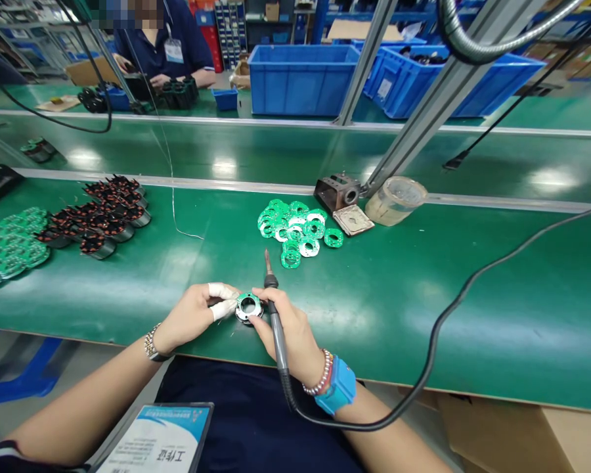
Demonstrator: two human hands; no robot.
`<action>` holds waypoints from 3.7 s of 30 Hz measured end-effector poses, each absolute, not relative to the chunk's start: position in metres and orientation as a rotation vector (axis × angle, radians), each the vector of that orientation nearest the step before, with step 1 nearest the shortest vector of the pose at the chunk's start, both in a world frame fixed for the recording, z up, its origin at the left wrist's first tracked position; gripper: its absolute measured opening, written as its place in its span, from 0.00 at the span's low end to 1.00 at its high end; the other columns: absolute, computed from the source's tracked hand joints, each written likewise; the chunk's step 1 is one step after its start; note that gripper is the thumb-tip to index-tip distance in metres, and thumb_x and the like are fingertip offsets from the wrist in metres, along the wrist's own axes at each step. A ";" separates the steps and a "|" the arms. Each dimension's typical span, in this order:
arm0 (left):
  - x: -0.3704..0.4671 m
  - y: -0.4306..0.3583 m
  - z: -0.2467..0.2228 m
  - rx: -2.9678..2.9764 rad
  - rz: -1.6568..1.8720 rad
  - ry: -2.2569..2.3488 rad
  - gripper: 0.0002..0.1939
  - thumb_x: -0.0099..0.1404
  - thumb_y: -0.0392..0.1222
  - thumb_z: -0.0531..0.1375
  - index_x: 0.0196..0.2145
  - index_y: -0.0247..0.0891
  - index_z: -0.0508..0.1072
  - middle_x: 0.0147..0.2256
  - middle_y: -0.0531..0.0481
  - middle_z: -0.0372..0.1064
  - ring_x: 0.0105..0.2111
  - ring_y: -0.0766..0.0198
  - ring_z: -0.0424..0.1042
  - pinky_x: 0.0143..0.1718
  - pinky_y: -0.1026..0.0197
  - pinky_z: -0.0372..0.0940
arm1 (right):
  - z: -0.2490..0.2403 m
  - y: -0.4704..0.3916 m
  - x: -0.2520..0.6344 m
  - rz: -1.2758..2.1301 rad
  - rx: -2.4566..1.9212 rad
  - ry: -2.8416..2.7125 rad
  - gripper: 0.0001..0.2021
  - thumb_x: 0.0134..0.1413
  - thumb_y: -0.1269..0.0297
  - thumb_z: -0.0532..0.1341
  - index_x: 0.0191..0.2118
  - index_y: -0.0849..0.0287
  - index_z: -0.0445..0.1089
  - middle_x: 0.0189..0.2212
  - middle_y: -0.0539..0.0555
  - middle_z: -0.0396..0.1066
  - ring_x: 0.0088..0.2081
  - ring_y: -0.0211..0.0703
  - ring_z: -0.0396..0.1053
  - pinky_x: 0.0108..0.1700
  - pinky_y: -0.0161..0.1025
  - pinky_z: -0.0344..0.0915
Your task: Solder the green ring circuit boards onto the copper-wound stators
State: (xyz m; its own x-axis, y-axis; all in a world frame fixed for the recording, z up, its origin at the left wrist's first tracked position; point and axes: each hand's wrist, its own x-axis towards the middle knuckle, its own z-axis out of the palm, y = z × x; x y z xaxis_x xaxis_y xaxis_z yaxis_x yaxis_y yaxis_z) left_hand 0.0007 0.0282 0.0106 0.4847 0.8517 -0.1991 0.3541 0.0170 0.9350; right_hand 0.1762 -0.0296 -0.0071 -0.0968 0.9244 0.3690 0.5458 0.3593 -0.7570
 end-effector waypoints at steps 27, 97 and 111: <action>-0.024 0.043 0.014 1.796 0.453 1.040 0.03 0.56 0.39 0.59 0.27 0.38 0.71 0.29 0.51 0.72 0.32 0.63 0.70 0.36 0.61 0.64 | -0.001 -0.014 0.185 0.781 -1.060 -2.010 0.18 0.49 0.73 0.59 0.46 0.53 0.58 0.41 0.55 0.70 0.43 0.43 0.70 0.44 0.41 0.68; 0.005 0.029 0.000 1.092 0.487 0.949 0.09 0.51 0.41 0.61 0.22 0.33 0.66 0.18 0.54 0.65 0.19 0.71 0.66 0.24 0.67 0.63 | 0.031 -0.043 0.205 0.511 -1.128 -1.775 0.09 0.55 0.72 0.56 0.42 0.56 0.67 0.23 0.50 0.70 0.25 0.38 0.69 0.29 0.36 0.68; -0.021 0.009 0.002 1.980 0.532 0.784 0.07 0.57 0.40 0.60 0.34 0.42 0.76 0.36 0.46 0.71 0.36 0.61 0.69 0.40 0.62 0.62 | 0.009 -0.018 0.193 0.768 -1.140 -2.077 0.16 0.51 0.70 0.59 0.47 0.58 0.59 0.40 0.56 0.69 0.41 0.42 0.69 0.43 0.39 0.67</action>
State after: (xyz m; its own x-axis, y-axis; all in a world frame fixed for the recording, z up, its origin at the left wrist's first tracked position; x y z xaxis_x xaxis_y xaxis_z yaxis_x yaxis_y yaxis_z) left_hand -0.0210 0.0086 0.0023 0.7046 0.7073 0.0564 0.3140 -0.3821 0.8692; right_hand 0.1925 -0.0176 0.0092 -0.4192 0.8723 0.2518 0.4985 0.4529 -0.7392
